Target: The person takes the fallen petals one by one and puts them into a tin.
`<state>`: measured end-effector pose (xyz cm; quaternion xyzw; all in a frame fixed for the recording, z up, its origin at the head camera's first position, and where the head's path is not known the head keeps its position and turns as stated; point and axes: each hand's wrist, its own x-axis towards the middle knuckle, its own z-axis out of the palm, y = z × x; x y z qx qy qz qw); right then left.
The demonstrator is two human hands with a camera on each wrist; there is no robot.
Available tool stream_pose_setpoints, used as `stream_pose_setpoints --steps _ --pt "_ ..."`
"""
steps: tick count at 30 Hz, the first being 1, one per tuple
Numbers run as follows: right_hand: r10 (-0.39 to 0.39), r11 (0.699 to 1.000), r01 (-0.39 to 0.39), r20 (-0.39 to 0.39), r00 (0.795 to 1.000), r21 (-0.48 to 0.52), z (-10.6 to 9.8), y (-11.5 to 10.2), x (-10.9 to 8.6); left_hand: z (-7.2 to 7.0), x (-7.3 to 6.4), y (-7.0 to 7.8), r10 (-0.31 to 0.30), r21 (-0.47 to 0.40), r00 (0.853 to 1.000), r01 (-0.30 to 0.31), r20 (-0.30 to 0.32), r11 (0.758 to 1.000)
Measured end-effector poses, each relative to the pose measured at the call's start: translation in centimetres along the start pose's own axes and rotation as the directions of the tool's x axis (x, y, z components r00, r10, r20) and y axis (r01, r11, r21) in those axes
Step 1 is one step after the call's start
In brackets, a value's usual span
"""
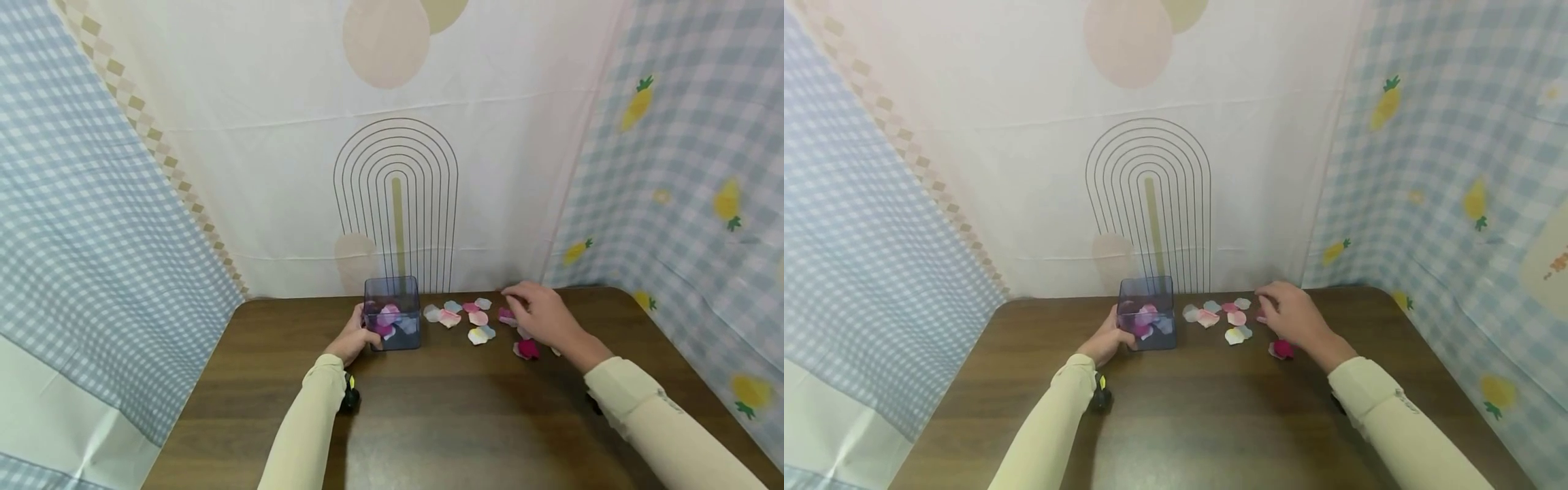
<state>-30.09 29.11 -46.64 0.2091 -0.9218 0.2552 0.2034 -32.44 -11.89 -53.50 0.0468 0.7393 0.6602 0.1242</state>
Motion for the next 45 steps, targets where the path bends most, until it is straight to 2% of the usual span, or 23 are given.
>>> stream_pose_setpoints --steps 6,15,19,24,30,33,41,45 --pt "0.026 0.999 -0.024 0.046 0.999 -0.035 -1.2 1.3 -1.8 0.0 -0.2 0.2 0.004 0.004 1.0 -0.004 -0.008 1.0" --pt "-0.003 0.997 0.009 0.086 0.996 -0.071 -2.4 2.4 -4.1 0.2 -0.5 0.4 -0.006 0.019 1.0 0.006 -0.017 1.0" --pt "0.009 0.995 0.007 0.158 0.987 -0.101 -2.3 2.7 -4.8 0.2 -0.5 0.5 -0.005 0.027 1.0 0.006 -0.02 1.0" --pt "0.051 0.992 -0.016 0.286 0.957 -0.122 -1.5 2.9 -5.6 0.3 -0.5 0.5 -0.008 0.032 1.0 0.008 -0.029 0.999" --pt "-0.015 0.977 0.094 0.375 0.927 -0.192 -0.2 3.4 -6.2 0.4 -0.6 0.6 -0.003 0.027 1.0 0.004 -0.03 1.0" --pt "-0.031 0.97 0.125 0.408 0.912 -0.207 0.4 3.4 -6.2 0.3 -0.5 0.6 -0.005 0.022 1.0 0.006 -0.026 1.0" --pt "-0.171 0.941 0.262 0.368 0.914 -0.213 1.9 4.1 -5.3 0.0 -0.1 0.2 -0.009 0.005 1.0 0.009 -0.015 1.0" --pt "-0.174 0.946 0.256 0.352 0.919 -0.198 2.1 4.4 -5.0 0.1 -0.2 0.3 -0.006 0.004 1.0 0.007 -0.023 1.0"
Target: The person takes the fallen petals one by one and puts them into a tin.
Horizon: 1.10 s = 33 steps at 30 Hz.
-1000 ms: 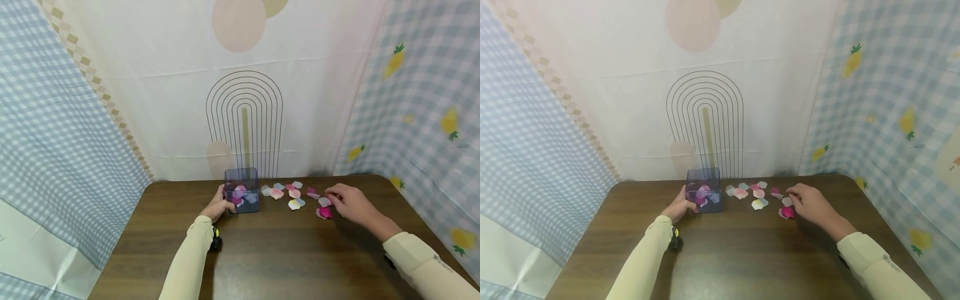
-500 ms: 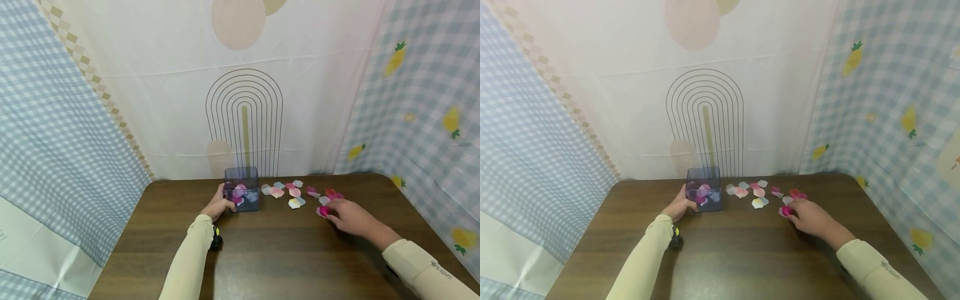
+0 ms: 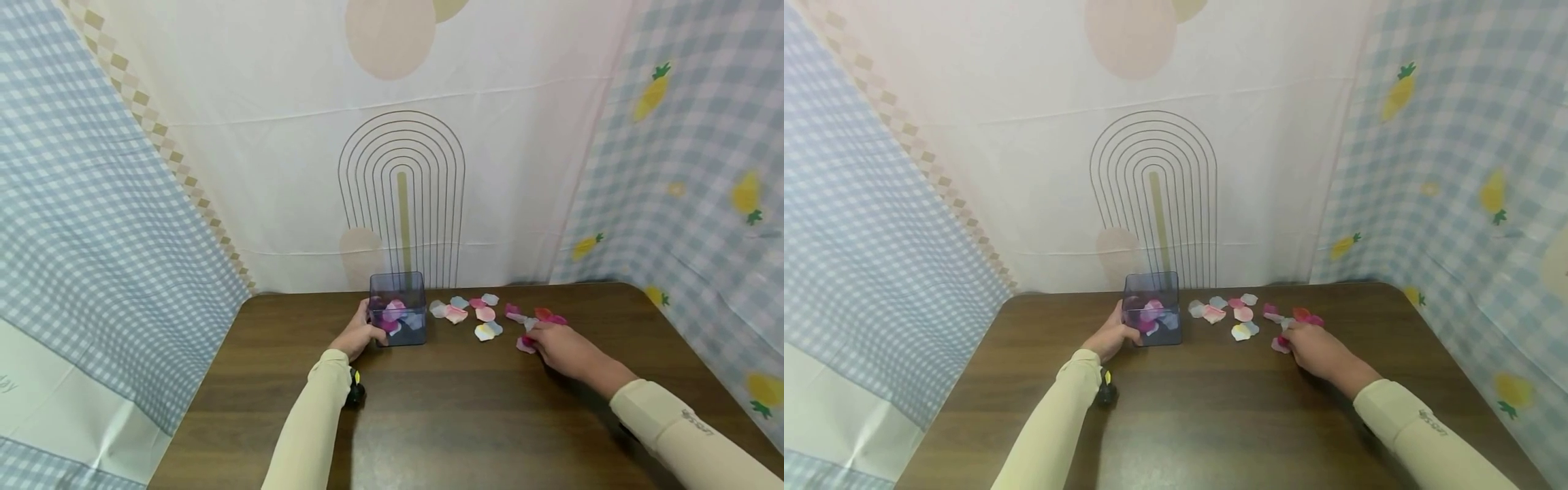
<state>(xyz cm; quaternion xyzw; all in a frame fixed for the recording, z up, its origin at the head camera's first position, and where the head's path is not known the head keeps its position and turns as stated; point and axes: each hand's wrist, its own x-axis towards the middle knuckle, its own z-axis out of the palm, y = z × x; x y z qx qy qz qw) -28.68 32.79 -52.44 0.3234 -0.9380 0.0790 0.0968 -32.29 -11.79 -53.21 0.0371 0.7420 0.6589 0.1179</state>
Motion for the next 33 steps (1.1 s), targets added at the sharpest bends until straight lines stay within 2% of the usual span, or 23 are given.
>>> stream_pose_setpoints --steps 5,11,15,18,23,29,33 --pt "0.027 0.999 -0.026 -0.016 0.999 0.042 -0.4 0.3 -0.4 0.5 0.1 0.2 0.002 -0.001 1.0 -0.002 0.005 1.0" --pt "0.011 1.0 -0.01 -0.065 0.998 0.017 -0.4 0.8 -0.8 0.8 0.1 0.2 0.006 -0.006 1.0 -0.006 0.012 1.0" --pt "-0.007 1.0 0.009 -0.12 0.993 0.01 -0.7 0.7 -0.5 0.8 0.1 0.2 0.014 -0.01 1.0 -0.014 0.01 1.0" --pt "0.014 0.999 -0.01 -0.145 0.989 0.03 -1.3 0.2 0.0 0.8 0.1 0.2 0.015 -0.008 1.0 -0.015 0.011 1.0" --pt "0.06 0.996 -0.049 -0.152 0.987 0.072 -2.8 -1.4 2.1 0.5 0.0 0.2 0.008 -0.011 1.0 -0.008 0.019 1.0" --pt "0.016 0.997 -0.002 -0.189 0.982 0.077 -4.0 -4.0 5.9 0.0 -0.2 0.0 -0.013 -0.011 1.0 0.014 0.017 1.0" --pt "-0.017 0.993 0.044 -0.231 0.973 0.112 -4.5 -5.8 8.6 -0.1 -0.3 -0.1 -0.002 -0.004 1.0 0.003 0.014 1.0"
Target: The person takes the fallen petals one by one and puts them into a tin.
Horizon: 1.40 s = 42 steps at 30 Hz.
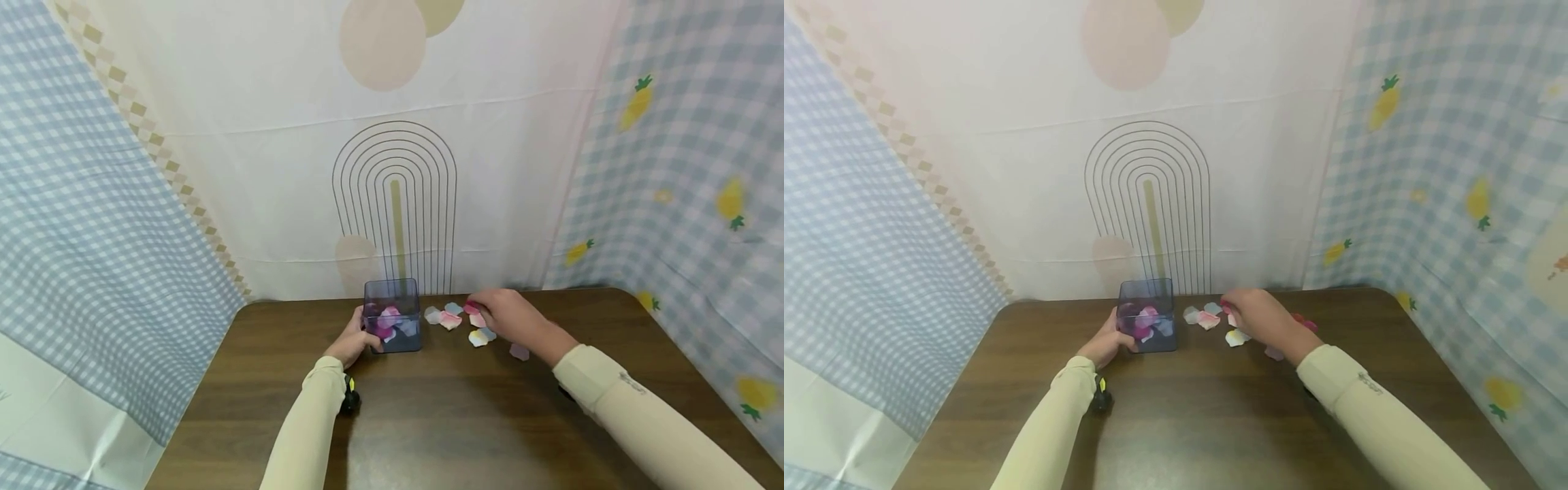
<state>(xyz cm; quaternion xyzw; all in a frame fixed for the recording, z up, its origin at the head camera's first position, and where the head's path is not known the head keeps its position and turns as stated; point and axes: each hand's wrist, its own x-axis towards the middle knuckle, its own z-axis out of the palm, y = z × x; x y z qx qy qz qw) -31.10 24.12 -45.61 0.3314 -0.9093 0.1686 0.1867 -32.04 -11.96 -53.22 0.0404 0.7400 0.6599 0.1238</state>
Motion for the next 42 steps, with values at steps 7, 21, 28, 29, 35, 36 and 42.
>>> stream_pose_setpoints --steps 7,21,28,29,35,36,42 --pt "-0.126 0.991 0.129 -0.094 0.988 0.023 1.0 -2.4 3.0 0.1 -0.1 0.0 0.006 0.001 1.0 -0.006 -0.012 1.0" --pt "-0.149 0.988 0.152 -0.122 0.981 0.015 1.1 -4.4 4.2 0.5 -0.1 0.0 0.021 0.017 0.999 -0.02 -0.031 1.0" --pt "-0.142 0.99 0.144 -0.123 0.982 0.008 0.9 -6.1 6.1 0.5 -0.1 -0.1 0.024 0.022 0.999 -0.023 -0.045 1.0" --pt "-0.137 0.99 0.138 -0.12 0.983 0.002 1.0 -6.3 6.5 0.5 -0.1 -0.2 0.024 0.022 0.999 -0.023 -0.046 0.999" --pt "-0.103 0.994 0.105 -0.055 0.993 0.026 2.1 -7.6 9.1 0.5 0.0 -0.1 0.018 0.021 0.999 -0.017 -0.048 1.0" --pt "-0.1 0.994 0.102 -0.04 0.994 0.035 2.4 -7.8 9.5 0.5 0.0 -0.1 0.015 0.019 0.999 -0.014 -0.048 1.0" --pt "-0.085 0.995 0.081 0.081 0.993 0.057 4.4 -8.8 11.8 0.5 -0.1 -0.1 0.002 0.02 0.999 -0.001 -0.052 1.0"
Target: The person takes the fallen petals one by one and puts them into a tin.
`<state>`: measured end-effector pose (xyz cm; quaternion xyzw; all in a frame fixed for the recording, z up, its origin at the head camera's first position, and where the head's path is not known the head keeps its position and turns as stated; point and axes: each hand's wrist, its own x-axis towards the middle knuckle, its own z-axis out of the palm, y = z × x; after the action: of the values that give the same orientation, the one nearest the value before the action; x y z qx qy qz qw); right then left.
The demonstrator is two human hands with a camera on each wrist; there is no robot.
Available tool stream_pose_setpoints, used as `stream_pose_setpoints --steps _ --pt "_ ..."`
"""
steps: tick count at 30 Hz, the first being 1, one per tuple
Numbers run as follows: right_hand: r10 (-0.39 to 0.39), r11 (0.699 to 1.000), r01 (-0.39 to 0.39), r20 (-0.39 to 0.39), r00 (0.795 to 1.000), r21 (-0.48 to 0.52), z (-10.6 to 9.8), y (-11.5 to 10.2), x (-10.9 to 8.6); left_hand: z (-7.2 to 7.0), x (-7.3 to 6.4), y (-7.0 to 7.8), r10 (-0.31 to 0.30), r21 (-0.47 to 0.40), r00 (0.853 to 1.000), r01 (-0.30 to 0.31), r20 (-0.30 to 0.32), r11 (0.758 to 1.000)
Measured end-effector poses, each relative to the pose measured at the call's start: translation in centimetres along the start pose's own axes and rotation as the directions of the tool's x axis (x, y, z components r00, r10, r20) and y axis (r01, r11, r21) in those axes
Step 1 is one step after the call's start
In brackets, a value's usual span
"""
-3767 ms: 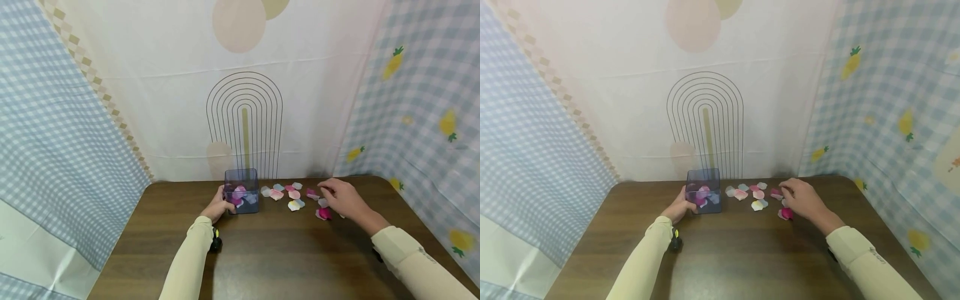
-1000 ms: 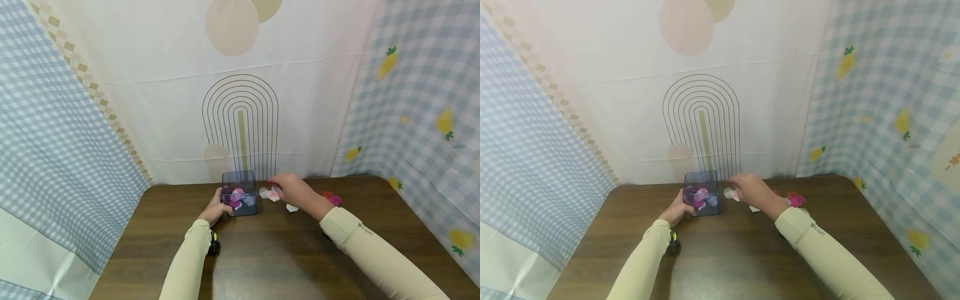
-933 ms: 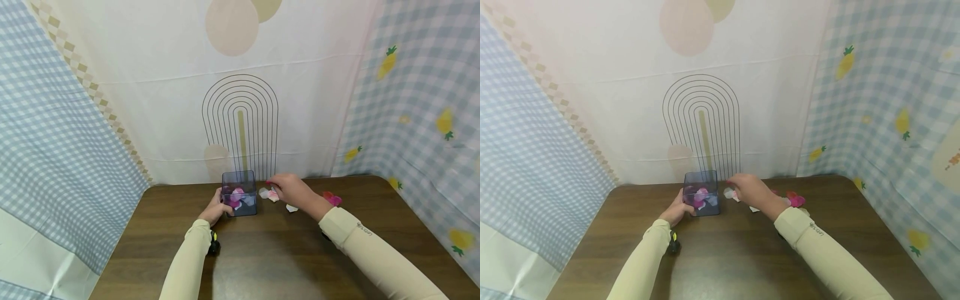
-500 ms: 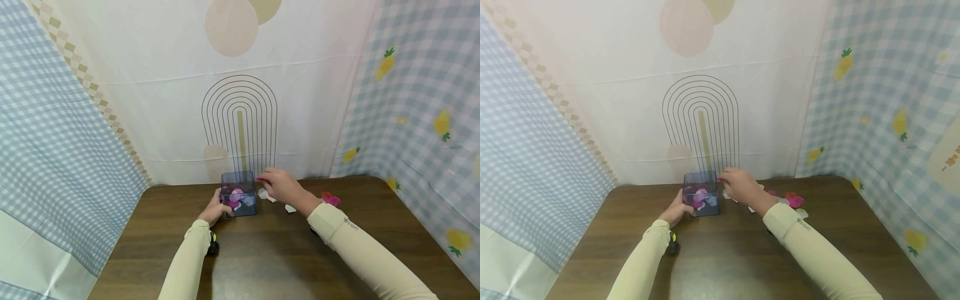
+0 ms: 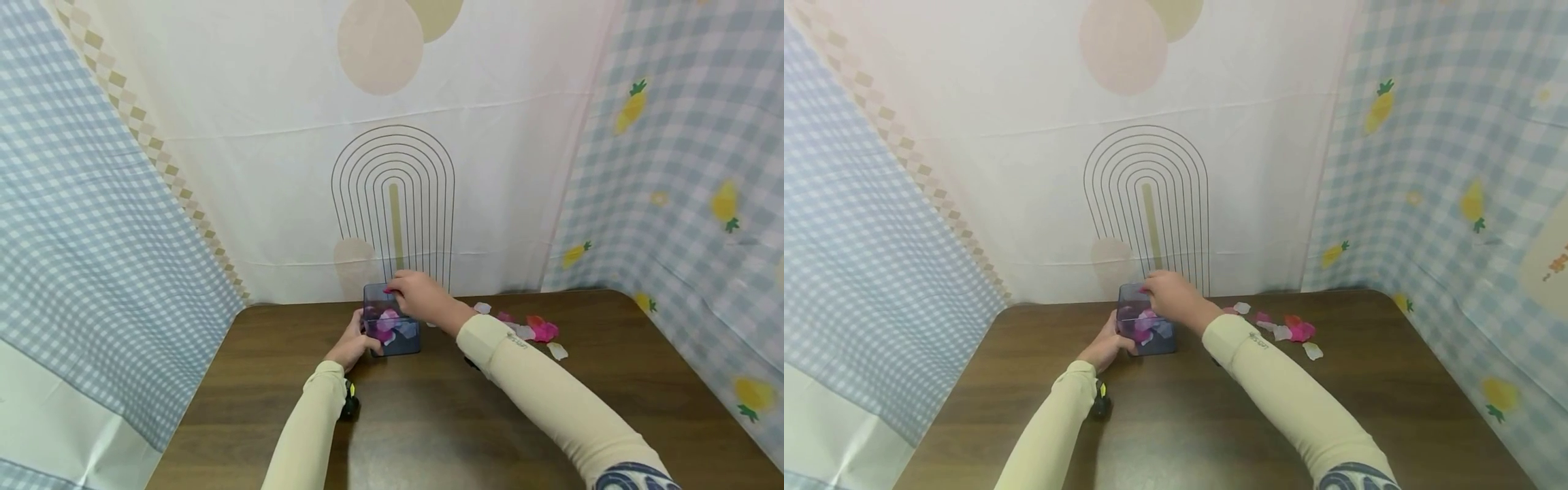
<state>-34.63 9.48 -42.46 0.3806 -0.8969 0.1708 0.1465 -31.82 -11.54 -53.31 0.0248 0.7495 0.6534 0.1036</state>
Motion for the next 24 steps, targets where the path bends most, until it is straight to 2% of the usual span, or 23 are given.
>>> stream_pose_setpoints --steps 5,9,17,24 --pt "0.016 1.0 -0.018 0.08 0.997 0.019 1.5 -0.5 1.7 0.0 -0.1 0.1 -0.001 -0.01 1.0 0.001 -0.001 1.0" --pt "0.038 0.998 -0.045 0.115 0.993 0.05 2.2 -0.7 2.3 0.0 0.0 0.3 -0.001 -0.022 1.0 0.001 0.009 1.0" --pt "0.111 0.984 -0.129 0.141 0.984 0.124 2.7 -0.5 2.3 0.0 0.1 0.2 0.007 -0.022 1.0 -0.007 0.004 1.0" --pt "0.157 0.973 -0.184 0.192 0.969 0.136 2.9 -0.3 2.4 0.1 0.2 0.0 0.008 -0.021 1.0 -0.008 0.003 1.0"
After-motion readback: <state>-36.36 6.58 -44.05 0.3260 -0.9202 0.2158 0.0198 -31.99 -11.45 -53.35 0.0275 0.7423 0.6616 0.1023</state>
